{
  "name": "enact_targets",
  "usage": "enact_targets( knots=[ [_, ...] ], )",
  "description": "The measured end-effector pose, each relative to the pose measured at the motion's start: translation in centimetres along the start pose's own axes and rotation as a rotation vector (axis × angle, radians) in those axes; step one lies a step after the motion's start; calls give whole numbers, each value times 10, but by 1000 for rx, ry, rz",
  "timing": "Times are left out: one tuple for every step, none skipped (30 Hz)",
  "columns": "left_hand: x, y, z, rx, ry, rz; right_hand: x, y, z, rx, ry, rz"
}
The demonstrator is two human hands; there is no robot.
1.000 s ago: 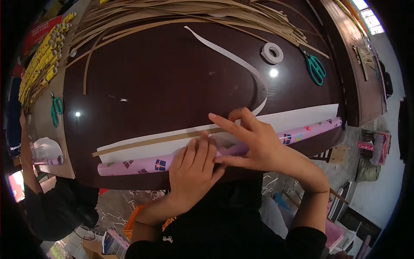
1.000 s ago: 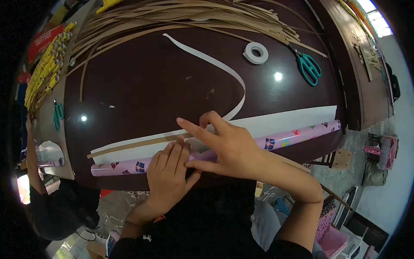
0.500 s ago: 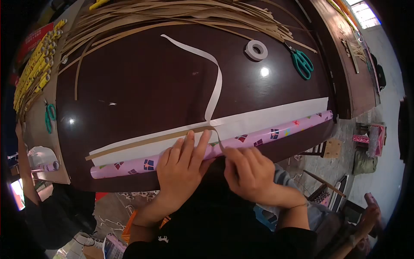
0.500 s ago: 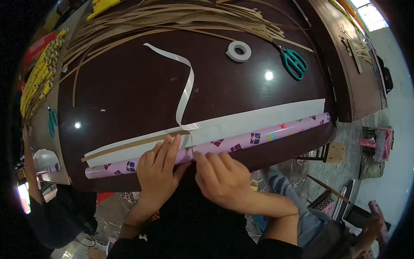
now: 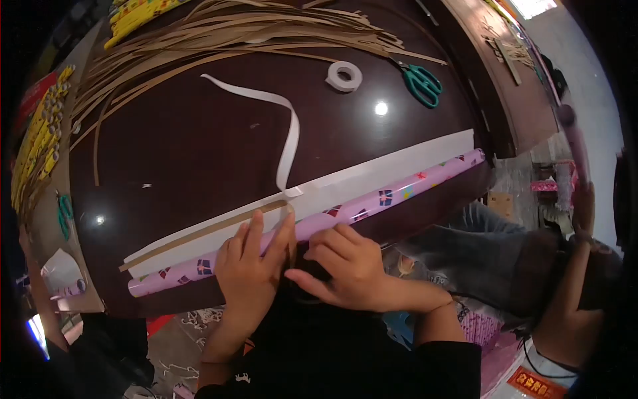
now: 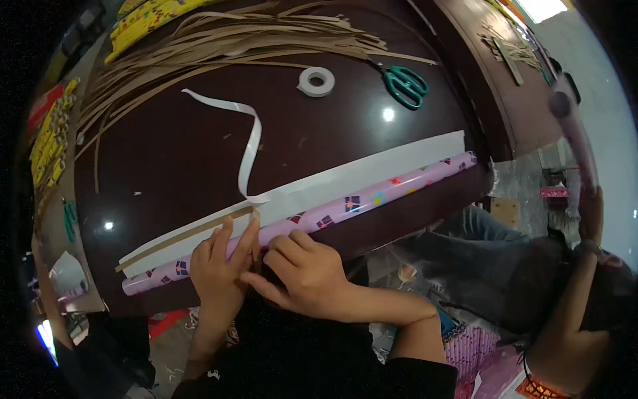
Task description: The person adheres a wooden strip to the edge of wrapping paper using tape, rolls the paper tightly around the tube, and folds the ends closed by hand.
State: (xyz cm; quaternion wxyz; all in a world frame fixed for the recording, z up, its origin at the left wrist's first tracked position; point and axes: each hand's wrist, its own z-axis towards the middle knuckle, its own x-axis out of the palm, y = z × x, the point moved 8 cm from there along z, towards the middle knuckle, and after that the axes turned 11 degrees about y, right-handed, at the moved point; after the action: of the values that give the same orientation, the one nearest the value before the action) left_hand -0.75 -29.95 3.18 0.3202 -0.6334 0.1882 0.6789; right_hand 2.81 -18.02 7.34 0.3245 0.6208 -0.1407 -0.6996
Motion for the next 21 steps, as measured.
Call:
enact_targets(
  knots=[
    [1,-1,0,-11,14,-24,-13,-5,4,5,-86,-68],
    [-1,-2,-1,18,3,-46,-25,-10,11,9,-172,-137],
    [2,0,-3,3,30,-31,-32,-18,21,122,-194,-129],
    [3,0,-2,-8,56,-13,-29,-28,31,169,-194,-149],
    [-3,-5,3,29,51,-27,-23,-41,38,214,-197,-168],
    [-4,-9,4,62,38,-41,-12,-55,45,246,-154,-123],
    [-3,-8,3,46,47,-25,-4,-62,49,246,-114,-30],
    [-1,-5,1,24,59,-7,4,-67,54,241,-71,69],
    [2,-3,-1,25,67,-3,7,-68,57,229,-87,151],
    [3,-6,1,34,66,-9,2,-71,55,236,-92,145],
    [1,-6,1,9,78,-26,-4,-76,55,213,-106,277],
    [1,-3,0,-23,87,-38,-10,-82,58,181,-120,411],
    [0,-2,0,-34,86,-34,-23,-101,55,256,-160,552],
    [1,-2,1,-28,86,-23,-53,-117,52,318,-185,470],
    [1,-3,1,-22,87,-12,-79,-137,46,422,-241,623],
    [0,-3,1,-34,86,-12,-116,-148,41,504,-222,587],
    [-2,-4,3,-31,90,-22,-148,-166,35,504,-331,561],
    [-3,-6,3,-27,93,-34,-183,-172,32,381,-434,518],
    [-3,-6,2,-32,89,-35,-213,-182,27,374,-521,495],
    [-2,-6,2,-34,87,-28,-242,-184,26,350,-520,438],
    [-2,-6,1,-30,82,-24,-264,-178,25,405,-518,380]
  ],
)
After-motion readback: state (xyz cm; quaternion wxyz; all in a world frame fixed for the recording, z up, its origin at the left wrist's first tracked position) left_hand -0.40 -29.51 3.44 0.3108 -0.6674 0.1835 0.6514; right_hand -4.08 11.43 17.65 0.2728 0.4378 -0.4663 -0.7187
